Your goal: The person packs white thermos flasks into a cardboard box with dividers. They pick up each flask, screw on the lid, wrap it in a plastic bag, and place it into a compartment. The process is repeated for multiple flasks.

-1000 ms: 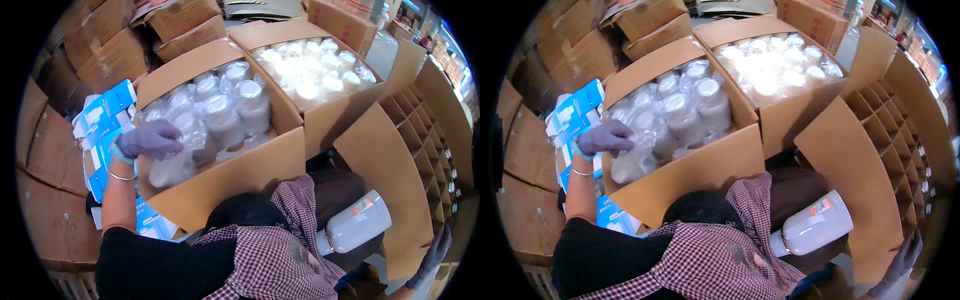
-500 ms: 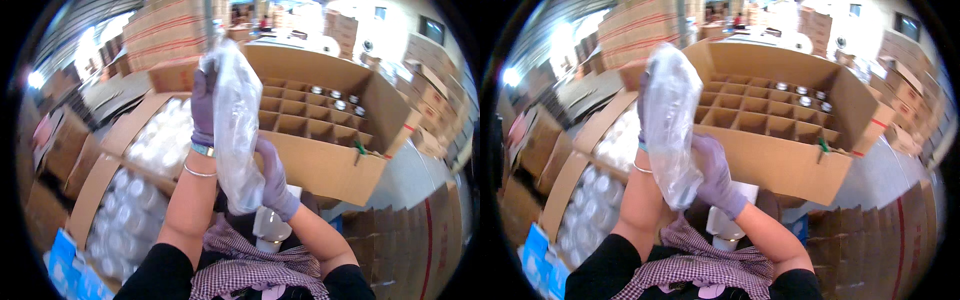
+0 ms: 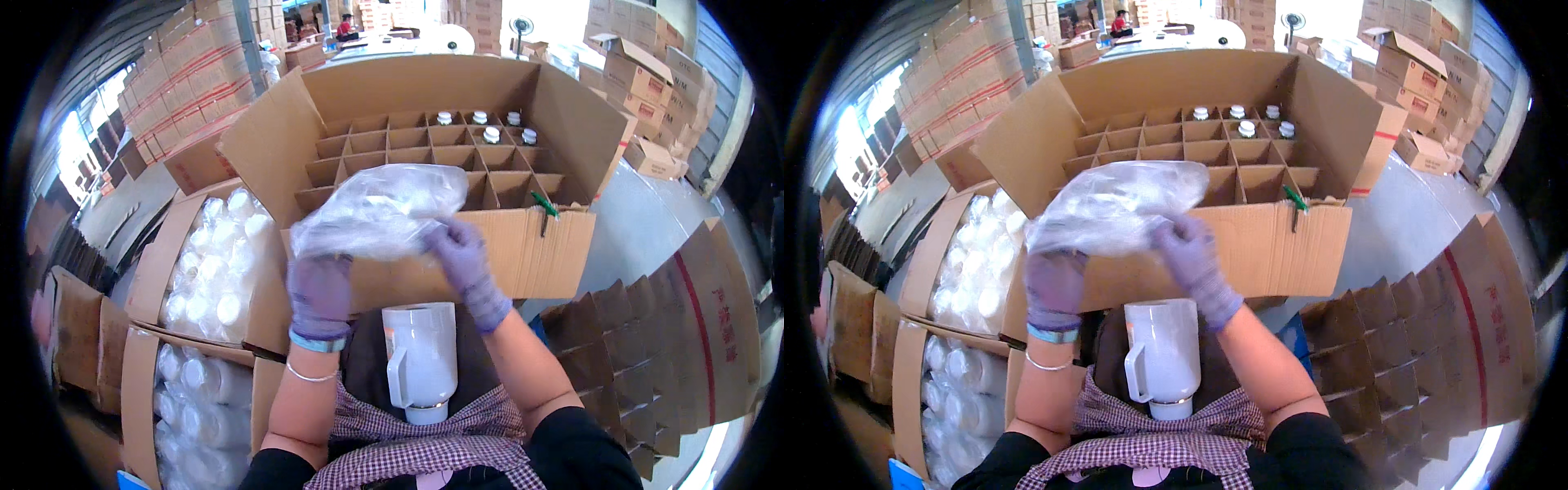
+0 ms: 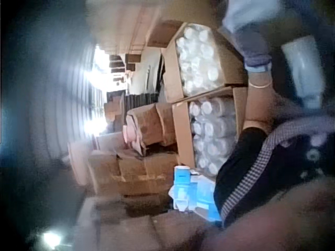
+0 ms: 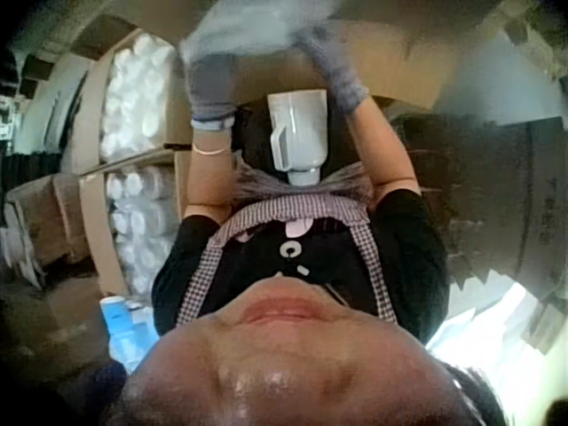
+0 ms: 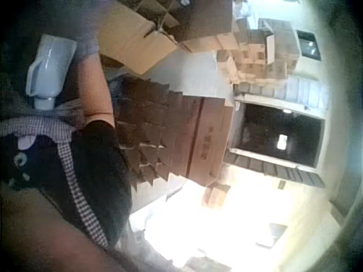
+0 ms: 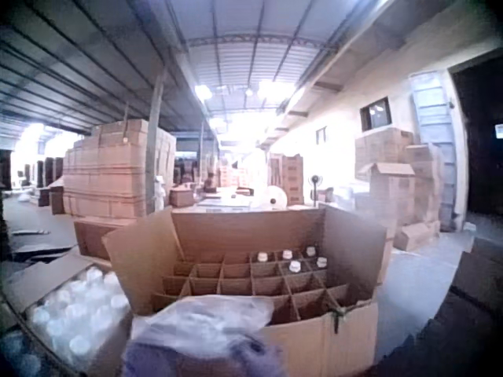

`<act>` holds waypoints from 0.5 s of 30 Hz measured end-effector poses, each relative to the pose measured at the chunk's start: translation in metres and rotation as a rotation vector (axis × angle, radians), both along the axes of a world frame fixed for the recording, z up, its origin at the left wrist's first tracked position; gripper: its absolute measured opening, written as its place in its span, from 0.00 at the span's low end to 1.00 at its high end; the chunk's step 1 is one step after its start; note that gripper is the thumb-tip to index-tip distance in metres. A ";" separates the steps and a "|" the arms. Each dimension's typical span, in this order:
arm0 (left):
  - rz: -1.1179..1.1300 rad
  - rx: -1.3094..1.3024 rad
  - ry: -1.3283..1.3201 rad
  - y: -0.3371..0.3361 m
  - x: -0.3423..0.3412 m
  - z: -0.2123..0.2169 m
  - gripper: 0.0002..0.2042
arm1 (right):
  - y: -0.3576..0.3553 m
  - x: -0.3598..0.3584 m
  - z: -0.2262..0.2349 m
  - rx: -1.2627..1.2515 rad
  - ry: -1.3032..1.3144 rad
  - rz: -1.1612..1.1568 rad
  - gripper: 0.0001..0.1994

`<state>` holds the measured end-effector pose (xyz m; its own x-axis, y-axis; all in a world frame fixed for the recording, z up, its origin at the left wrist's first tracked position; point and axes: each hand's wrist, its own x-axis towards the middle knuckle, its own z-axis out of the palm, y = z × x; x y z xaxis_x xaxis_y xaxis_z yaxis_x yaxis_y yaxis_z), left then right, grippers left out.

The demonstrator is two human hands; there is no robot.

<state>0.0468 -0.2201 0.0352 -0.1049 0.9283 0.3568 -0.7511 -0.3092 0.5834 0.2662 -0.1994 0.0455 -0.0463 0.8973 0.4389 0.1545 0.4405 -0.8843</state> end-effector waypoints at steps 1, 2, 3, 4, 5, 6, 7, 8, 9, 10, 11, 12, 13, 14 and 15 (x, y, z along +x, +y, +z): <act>-0.103 -0.013 -0.127 0.004 -0.015 -0.004 0.18 | 0.005 0.009 -0.007 -0.107 0.043 -0.090 0.10; -0.136 -0.020 -0.170 0.007 -0.018 -0.014 0.18 | 0.008 0.013 -0.014 0.009 -0.096 -0.225 0.10; -0.174 -0.026 -0.214 0.011 -0.019 -0.025 0.18 | 0.010 0.018 -0.021 0.126 -0.245 -0.361 0.09; -0.148 -0.021 -0.165 0.018 -0.013 -0.043 0.18 | 0.010 0.023 -0.030 0.242 -0.397 -0.492 0.09; -0.045 -0.046 -0.017 0.016 -0.005 -0.049 0.16 | 0.012 0.030 -0.041 0.257 -0.417 -0.522 0.08; 0.063 -0.075 0.141 0.013 0.002 -0.054 0.15 | 0.015 0.036 -0.053 0.277 -0.432 -0.549 0.07; 0.164 -0.115 0.293 0.010 0.010 -0.059 0.13 | 0.016 0.042 -0.065 0.298 -0.447 -0.574 0.06; 0.228 -0.080 0.400 0.014 0.007 -0.076 0.11 | 0.013 0.048 -0.076 0.236 -0.428 -0.533 0.06; 0.287 -0.042 0.507 0.018 0.007 -0.092 0.10 | 0.010 0.052 -0.090 0.201 -0.425 -0.468 0.06; 0.394 0.001 0.776 0.019 0.008 -0.108 0.07 | 0.005 0.054 -0.105 0.168 -0.421 -0.404 0.06; 0.494 0.050 1.044 0.019 0.010 -0.124 0.05 | -0.001 0.059 -0.121 0.133 -0.418 -0.343 0.06; 0.400 -0.027 1.015 0.013 0.010 -0.136 0.05 | -0.006 0.064 -0.136 0.147 -0.520 -0.249 0.07; 0.392 -0.058 0.946 0.002 0.009 -0.149 0.05 | -0.017 0.071 -0.151 0.156 -0.557 -0.210 0.08; 0.388 -0.086 0.878 -0.010 0.007 -0.157 0.05 | -0.030 0.075 -0.160 0.169 -0.592 -0.171 0.09; 0.385 -0.109 0.809 -0.023 0.005 -0.163 0.05 | -0.042 0.076 -0.167 0.187 -0.626 -0.134 0.10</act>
<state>0.0515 -0.2432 -0.1275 -0.1704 0.9137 0.3690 0.0457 -0.3668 0.9292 0.3423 -0.2414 -0.1215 -0.2361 0.8244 0.5144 0.6779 0.5190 -0.5206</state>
